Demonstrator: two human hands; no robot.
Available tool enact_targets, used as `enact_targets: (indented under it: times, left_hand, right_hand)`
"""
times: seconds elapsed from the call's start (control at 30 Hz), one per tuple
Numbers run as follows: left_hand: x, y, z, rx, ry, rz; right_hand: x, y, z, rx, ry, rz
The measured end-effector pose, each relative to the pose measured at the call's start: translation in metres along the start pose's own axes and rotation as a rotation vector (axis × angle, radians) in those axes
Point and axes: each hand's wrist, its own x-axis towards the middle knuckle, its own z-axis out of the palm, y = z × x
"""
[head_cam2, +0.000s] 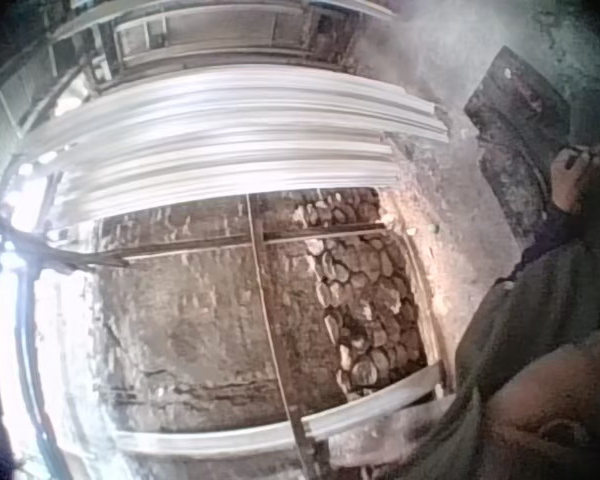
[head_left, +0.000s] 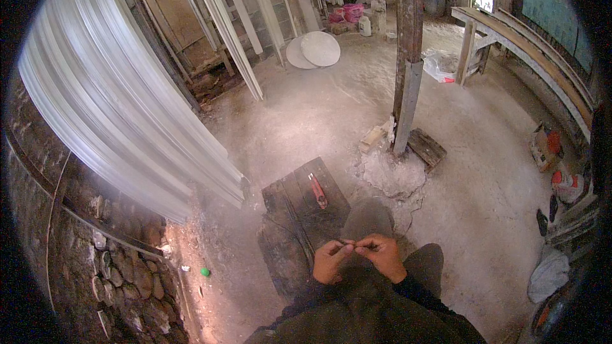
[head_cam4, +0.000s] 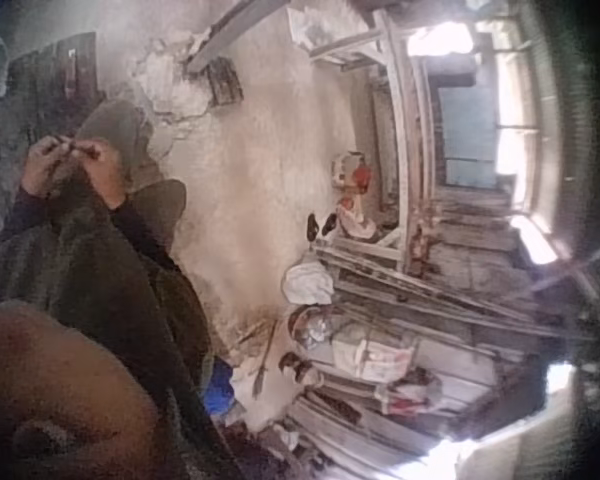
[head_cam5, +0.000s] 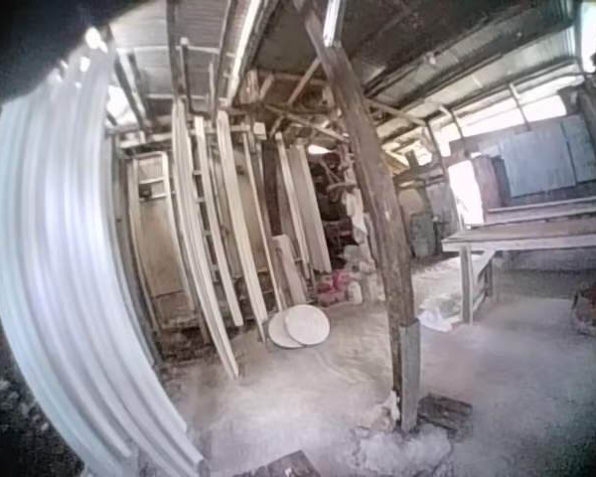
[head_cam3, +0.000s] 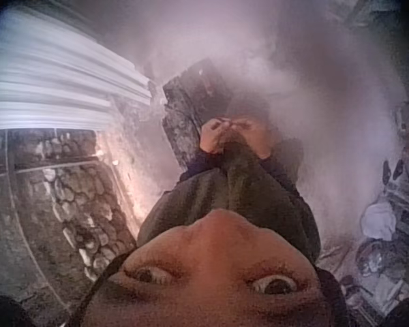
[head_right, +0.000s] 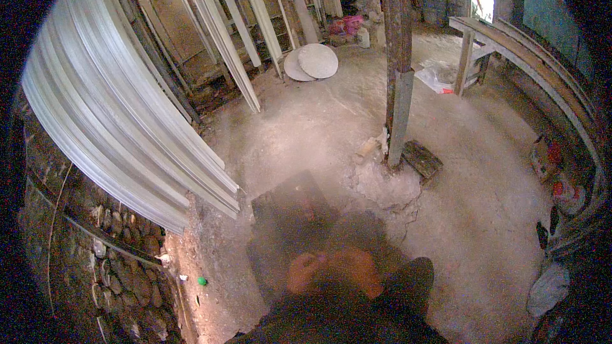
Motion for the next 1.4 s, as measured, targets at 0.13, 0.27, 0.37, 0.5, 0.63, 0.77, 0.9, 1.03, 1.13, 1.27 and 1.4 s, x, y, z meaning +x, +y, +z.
enact_targets:
  times: [0.13, 0.27, 0.37, 0.5, 0.63, 0.77, 0.9, 1.03, 1.13, 1.27, 1.4]
  left_hand:
    - [-0.002, 0.002, 0.003, 0.015, -0.004, 0.133]
    - [-0.008, 0.013, 0.001, 0.21, -0.049, 0.195]
    - [-0.009, 0.007, 0.0, 0.004, -0.103, 0.167]
    - [0.005, -0.01, -0.006, 0.127, -0.147, 0.5]
    - [0.006, -0.006, -0.004, 0.04, -0.126, 0.461]
    - [0.005, 0.001, -0.001, 0.158, -0.109, 0.456]
    - [0.0, 0.01, 0.006, -0.005, -0.052, 0.219]
    - [0.004, 0.004, 0.005, -0.191, -0.106, 0.218]
    - [0.01, -0.004, 0.001, -0.163, -0.147, 0.209]
    - [0.017, -0.015, 0.0, -0.364, -0.271, 0.106]
    - [0.02, -0.018, -0.001, -0.29, -0.294, 0.22]
  right_hand:
    - [-0.002, 0.003, -0.001, 0.119, -0.064, 0.128]
    - [-0.001, 0.015, 0.003, 0.469, -0.149, 0.225]
    - [0.002, 0.005, 0.002, 0.58, -0.198, 0.323]
    - [0.003, 0.013, 0.005, 0.654, -0.154, 0.278]
    - [0.002, 0.011, 0.008, 0.697, -0.039, 0.286]
    - [0.001, 0.015, 0.007, 0.79, 0.014, 0.26]
    - [0.0, 0.013, 0.009, 0.7, 0.053, 0.183]
    - [-0.002, 0.007, 0.009, 0.398, 0.121, 0.049]
    - [-0.001, -0.004, 0.006, -0.035, 0.173, -0.206]
    - [-0.003, -0.021, 0.009, -0.29, 0.268, -0.445]
    - [-0.003, -0.019, 0.007, -0.356, 0.238, -0.522]
